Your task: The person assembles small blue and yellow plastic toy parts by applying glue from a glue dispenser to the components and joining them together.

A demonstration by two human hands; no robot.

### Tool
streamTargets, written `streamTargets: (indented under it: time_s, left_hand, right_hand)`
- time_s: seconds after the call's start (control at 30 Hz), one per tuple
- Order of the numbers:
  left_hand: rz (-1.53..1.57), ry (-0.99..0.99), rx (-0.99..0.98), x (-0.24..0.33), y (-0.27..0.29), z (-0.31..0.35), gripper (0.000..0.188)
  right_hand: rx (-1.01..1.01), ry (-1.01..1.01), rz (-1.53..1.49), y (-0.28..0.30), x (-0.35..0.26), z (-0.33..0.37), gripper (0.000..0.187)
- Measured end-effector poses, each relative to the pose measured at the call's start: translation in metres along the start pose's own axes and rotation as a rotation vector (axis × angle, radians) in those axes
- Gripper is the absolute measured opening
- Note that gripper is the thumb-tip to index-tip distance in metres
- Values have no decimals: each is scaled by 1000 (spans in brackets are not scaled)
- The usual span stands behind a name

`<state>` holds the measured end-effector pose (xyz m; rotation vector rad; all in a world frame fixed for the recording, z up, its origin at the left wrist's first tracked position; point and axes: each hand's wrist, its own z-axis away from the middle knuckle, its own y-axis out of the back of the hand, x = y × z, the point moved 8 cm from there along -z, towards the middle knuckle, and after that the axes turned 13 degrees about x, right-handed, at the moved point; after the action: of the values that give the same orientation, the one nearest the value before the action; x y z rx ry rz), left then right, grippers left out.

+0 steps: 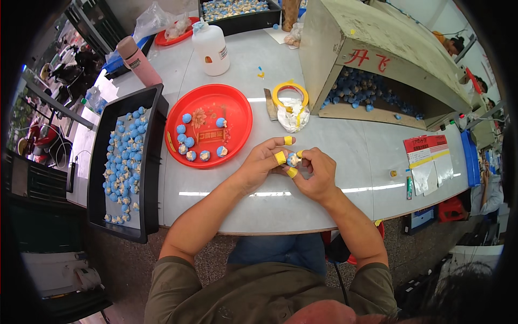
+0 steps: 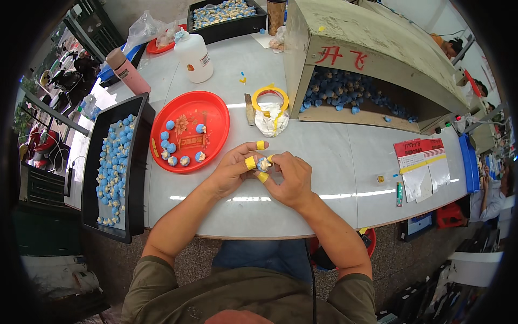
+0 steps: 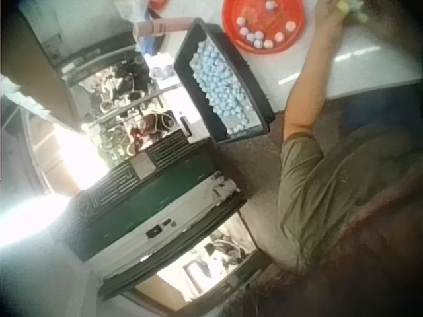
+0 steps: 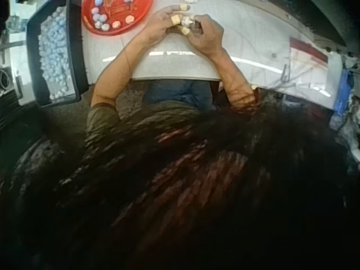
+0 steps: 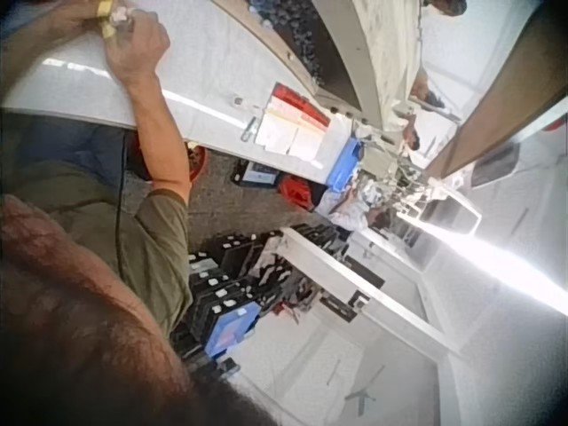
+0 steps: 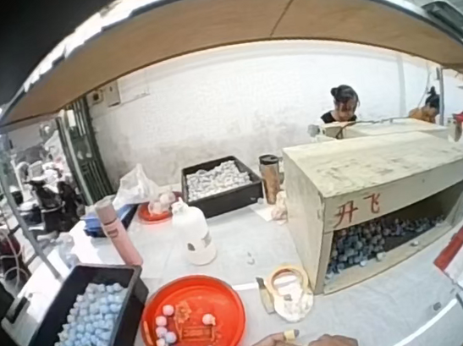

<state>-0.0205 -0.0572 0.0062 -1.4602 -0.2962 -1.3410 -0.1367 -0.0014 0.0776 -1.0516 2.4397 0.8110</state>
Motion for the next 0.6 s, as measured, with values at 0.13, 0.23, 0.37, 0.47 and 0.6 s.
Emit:
streamTargets:
  time_s: [0.13, 0.23, 0.37, 0.47, 0.6]
  left_hand:
    - [-17, 13, -16, -1, -5, 1, 50]
    - [-23, 29, -16, -1, -10, 2, 48]
    - [-43, 25, -35, -3, -11, 2, 47]
    - [-43, 18, -39, -3, -12, 3, 45]
    - [-52, 35, -22, -4, -14, 4, 43]
  right_hand:
    - [33, 34, 6, 2, -3, 1, 43]
    - [69, 54, 53, 4, -4, 4, 45]
    - [96, 100, 128, 4, -7, 5, 46]
    - [113, 122, 155, 4, -9, 6, 47]
    - [109, 54, 151, 2, -4, 8, 48]
